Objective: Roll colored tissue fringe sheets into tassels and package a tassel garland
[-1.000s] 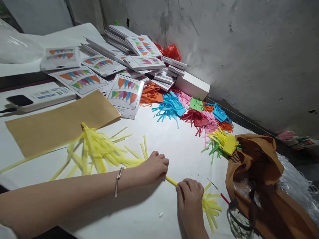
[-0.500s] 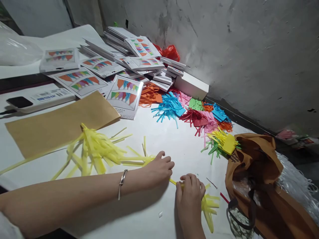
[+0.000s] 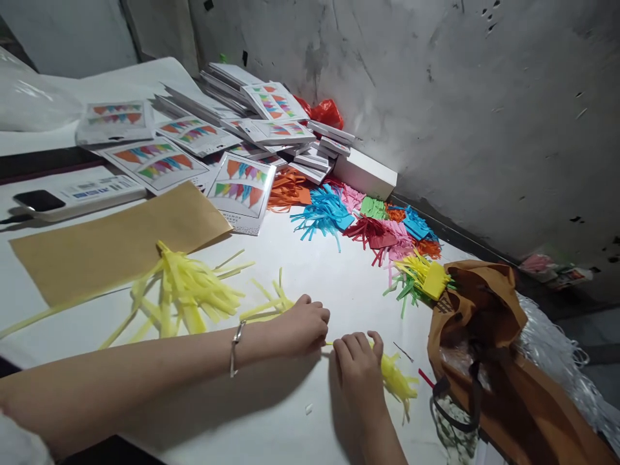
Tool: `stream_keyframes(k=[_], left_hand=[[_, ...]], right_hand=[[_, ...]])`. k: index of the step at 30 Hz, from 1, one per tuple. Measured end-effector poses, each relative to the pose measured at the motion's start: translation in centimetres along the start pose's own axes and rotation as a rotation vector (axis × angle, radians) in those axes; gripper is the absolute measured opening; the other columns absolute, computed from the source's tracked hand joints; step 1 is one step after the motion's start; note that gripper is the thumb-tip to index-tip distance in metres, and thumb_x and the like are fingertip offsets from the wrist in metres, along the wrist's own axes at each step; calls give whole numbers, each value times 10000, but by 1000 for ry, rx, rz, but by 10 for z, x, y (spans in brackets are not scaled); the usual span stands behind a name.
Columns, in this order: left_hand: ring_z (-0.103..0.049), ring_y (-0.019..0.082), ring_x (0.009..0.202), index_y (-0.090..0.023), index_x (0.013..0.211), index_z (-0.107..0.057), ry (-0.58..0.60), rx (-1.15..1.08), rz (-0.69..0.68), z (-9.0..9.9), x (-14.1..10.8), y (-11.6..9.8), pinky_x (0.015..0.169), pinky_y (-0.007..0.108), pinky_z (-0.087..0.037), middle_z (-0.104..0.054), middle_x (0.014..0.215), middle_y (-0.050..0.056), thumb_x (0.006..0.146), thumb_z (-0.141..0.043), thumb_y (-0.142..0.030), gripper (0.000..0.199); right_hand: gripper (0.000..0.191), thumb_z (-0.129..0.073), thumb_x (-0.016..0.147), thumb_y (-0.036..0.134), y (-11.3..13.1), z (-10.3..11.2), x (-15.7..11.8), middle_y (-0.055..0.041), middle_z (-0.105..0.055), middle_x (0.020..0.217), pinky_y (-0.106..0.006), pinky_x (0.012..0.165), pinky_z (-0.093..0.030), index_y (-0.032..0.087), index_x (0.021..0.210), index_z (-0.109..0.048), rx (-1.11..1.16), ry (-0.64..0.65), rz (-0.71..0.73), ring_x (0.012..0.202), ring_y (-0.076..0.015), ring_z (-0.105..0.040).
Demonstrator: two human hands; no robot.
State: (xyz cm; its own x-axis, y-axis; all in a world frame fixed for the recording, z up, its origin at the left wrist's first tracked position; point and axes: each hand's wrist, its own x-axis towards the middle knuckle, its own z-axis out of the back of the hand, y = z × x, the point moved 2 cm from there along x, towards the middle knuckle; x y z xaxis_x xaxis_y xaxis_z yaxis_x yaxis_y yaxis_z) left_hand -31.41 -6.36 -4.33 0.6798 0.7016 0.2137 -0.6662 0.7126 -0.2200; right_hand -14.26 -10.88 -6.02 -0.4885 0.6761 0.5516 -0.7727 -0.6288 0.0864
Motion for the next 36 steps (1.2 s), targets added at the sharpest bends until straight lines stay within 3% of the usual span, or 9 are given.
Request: stream_keyframes(k=[7, 12, 14, 17, 20, 24, 27, 31, 36], left_hand=[[-641, 178, 824, -224, 814, -747, 48, -454, 127, 63, -49, 12, 825, 285, -415, -717, 894, 27, 934, -557, -159, 234], [-657, 206, 971, -202, 1064, -757, -83, -736, 251, 107, -32, -2, 851, 268, -470, -731, 1077, 80, 991, -508, -328, 288], [-660, 193, 957, -203, 1059, -767, 1, -982, 243, 110, -16, -18, 839, 257, -472, -753, 1058, 64, 960, -579, -377, 274], [-639, 156, 778, -184, 898, -784, 208, -1460, 267, 100, 4, -39, 699, 226, -455, -762, 826, 25, 812, -767, -459, 288], [-588, 126, 673, -163, 763, -765, 239, -1738, 337, 89, 13, -46, 644, 216, -424, -707, 670, -10, 632, -913, -437, 338], [-550, 94, 651, -142, 709, -757, 108, -1783, 364, 87, 13, -48, 643, 201, -395, -680, 648, -24, 578, -956, -340, 310], [-560, 95, 643, -136, 705, -760, 4, -1853, 373, 88, 14, -53, 629, 205, -397, -695, 663, -10, 583, -954, -331, 301], [-595, 108, 661, -119, 696, -762, -135, -1853, 381, 87, 18, -56, 643, 210, -431, -719, 689, 23, 588, -950, -332, 304], [-609, 119, 637, -127, 837, -751, -164, -1666, 340, 89, 19, -48, 596, 206, -443, -713, 695, 28, 671, -888, -335, 300]], right_hand=[[123, -581, 967, 138, -17, 93, 9, -67, -742, 870, -488, 960, -336, 140, 1059, -664, -200, -231, 187, 856, -229, -664], [176, -558, 978, 154, -14, 123, 21, -50, -765, 870, -494, 956, -319, 144, 1093, -690, -286, -218, 346, 811, -215, -712], [185, -553, 976, 146, -6, 126, 27, -47, -771, 883, -499, 970, -316, 140, 1094, -696, -284, -231, 388, 819, -213, -724], [174, -590, 955, 132, 6, 127, 36, -51, -769, 870, -504, 974, -322, 128, 1094, -696, -255, -297, 375, 812, -211, -725], [135, -648, 917, 126, 13, 126, 42, -53, -742, 829, -482, 927, -371, 133, 1043, -696, -130, -384, 284, 787, -202, -702], [121, -618, 908, 73, 18, 117, 43, -34, -671, 813, -363, 795, -455, 154, 973, -681, 204, -449, 83, 762, -157, -639], [184, -569, 947, 104, 20, 104, 39, -38, -678, 921, -310, 789, -506, 189, 1062, -685, 419, -475, -37, 876, -160, -646], [295, -671, 929, 228, 24, 88, 32, -44, -693, 1043, -331, 872, -546, 248, 1224, -676, 420, -535, -184, 964, -186, -664], [327, -652, 935, 167, 26, 86, 36, -23, -697, 969, -266, 752, -577, 268, 1245, -677, 412, -517, -240, 912, -164, -687]])
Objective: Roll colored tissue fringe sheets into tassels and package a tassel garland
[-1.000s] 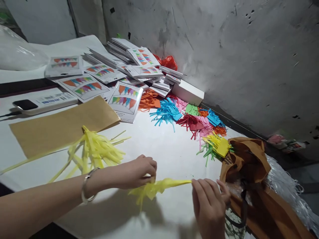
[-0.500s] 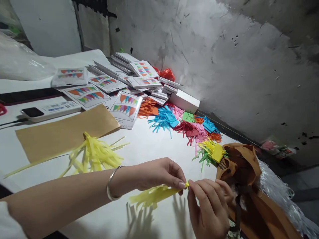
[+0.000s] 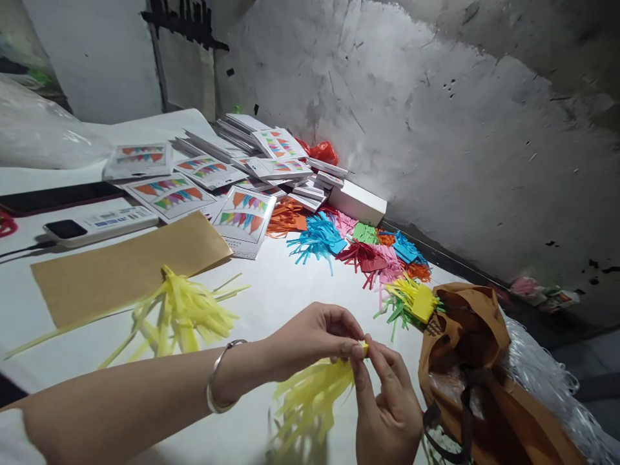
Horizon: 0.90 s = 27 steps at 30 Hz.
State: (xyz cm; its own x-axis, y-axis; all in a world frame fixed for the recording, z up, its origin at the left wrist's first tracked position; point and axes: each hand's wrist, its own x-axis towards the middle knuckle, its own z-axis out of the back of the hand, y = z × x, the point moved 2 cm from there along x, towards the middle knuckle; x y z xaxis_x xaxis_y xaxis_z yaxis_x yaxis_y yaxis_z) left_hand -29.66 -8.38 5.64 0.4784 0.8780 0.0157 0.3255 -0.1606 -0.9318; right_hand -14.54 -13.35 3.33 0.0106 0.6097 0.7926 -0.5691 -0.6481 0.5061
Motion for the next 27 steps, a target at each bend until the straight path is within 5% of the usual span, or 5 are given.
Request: stream_keyframes(k=[5, 9, 18, 21, 27], left_hand=[[-657, 171, 752, -148, 932, -746, -17, 678, -501, -5, -8, -25, 688, 264, -506, -724, 845, 92, 886, -657, -233, 130], [-631, 170, 786, -149, 889, -692, 43, 937, -712, -20, -8, -37, 693, 258, -501, -693, 866, 98, 939, -558, -180, 146], [-564, 128, 668, -154, 836, -615, 1, 800, -685, -29, 6, -25, 637, 231, -469, -638, 771, 41, 920, -590, -158, 87], [-560, 124, 672, -151, 842, -612, -20, 754, -658, -28, 6, -15, 645, 233, -471, -632, 783, 41, 915, -598, -160, 74], [-564, 126, 681, -158, 859, -635, -5, 707, -510, -19, 5, 6, 645, 233, -480, -632, 803, 38, 932, -599, -222, 104]], right_hand=[[254, -667, 918, 130, 3, 6, 9, -47, -711, 949, -303, 893, -526, 191, 1164, -689, -143, -49, 149, 985, -177, -651], [223, -666, 901, 122, 0, 14, 11, -47, -675, 974, -340, 855, -519, 213, 1103, -644, -11, -53, 16, 929, -179, -631], [199, -516, 1011, 315, -9, 34, 10, -29, -629, 1098, -236, 819, -504, 265, 1183, -602, 151, 165, -315, 1001, -142, -624], [232, -519, 1012, 320, -12, 36, 10, -26, -646, 1127, -233, 836, -492, 275, 1227, -597, 62, 198, -319, 1022, -141, -627], [154, -481, 1019, 264, -20, 34, 3, 4, -638, 955, -201, 829, -474, 247, 973, -627, 39, 293, -185, 934, -114, -621]])
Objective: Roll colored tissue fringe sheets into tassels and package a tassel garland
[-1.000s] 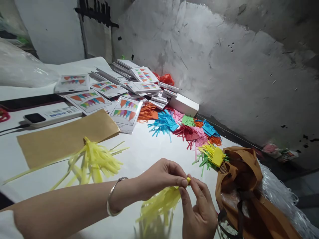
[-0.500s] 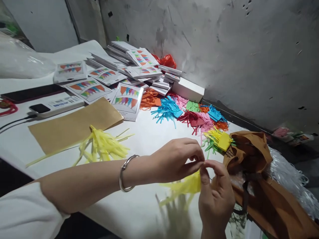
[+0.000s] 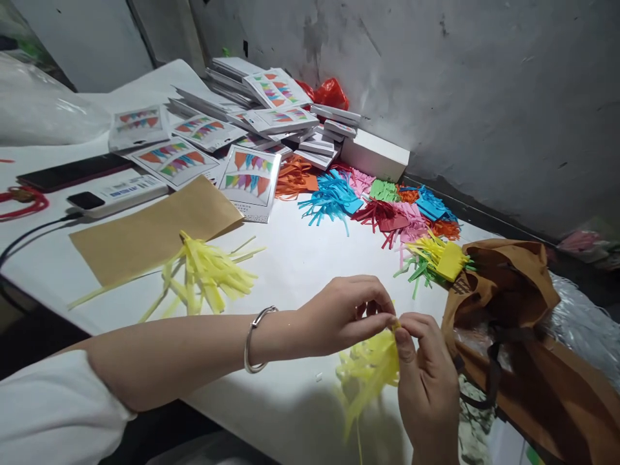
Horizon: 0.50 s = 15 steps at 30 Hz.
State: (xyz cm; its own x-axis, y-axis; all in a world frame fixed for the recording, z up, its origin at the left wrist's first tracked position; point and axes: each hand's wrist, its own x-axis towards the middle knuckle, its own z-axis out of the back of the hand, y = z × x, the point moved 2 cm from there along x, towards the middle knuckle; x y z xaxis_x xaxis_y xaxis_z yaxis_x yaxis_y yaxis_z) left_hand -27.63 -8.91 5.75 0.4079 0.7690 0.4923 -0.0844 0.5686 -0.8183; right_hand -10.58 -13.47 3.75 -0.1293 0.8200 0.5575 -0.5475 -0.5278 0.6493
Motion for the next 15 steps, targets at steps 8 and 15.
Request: stream_keyframes(k=[8, 15], left_hand=[[-617, 225, 814, -171, 892, -642, 441, 557, 271, -20, -89, 51, 659, 292, -459, -663, 913, 70, 831, -657, -105, 91], [-584, 181, 790, -189, 865, -626, 315, 289, 352, -33, -119, 67, 713, 280, -462, -643, 911, 45, 884, -512, -53, 180]], right_hand=[[297, -473, 1002, 467, -36, 21, -56, 7, -661, 759, -244, 638, -476, 234, 947, -648, -198, 26, -368, 626, -149, -611], [225, -473, 1022, 335, -40, -18, -89, -10, -684, 824, -241, 694, -498, 234, 943, -658, -52, 173, -218, 732, -153, -656]])
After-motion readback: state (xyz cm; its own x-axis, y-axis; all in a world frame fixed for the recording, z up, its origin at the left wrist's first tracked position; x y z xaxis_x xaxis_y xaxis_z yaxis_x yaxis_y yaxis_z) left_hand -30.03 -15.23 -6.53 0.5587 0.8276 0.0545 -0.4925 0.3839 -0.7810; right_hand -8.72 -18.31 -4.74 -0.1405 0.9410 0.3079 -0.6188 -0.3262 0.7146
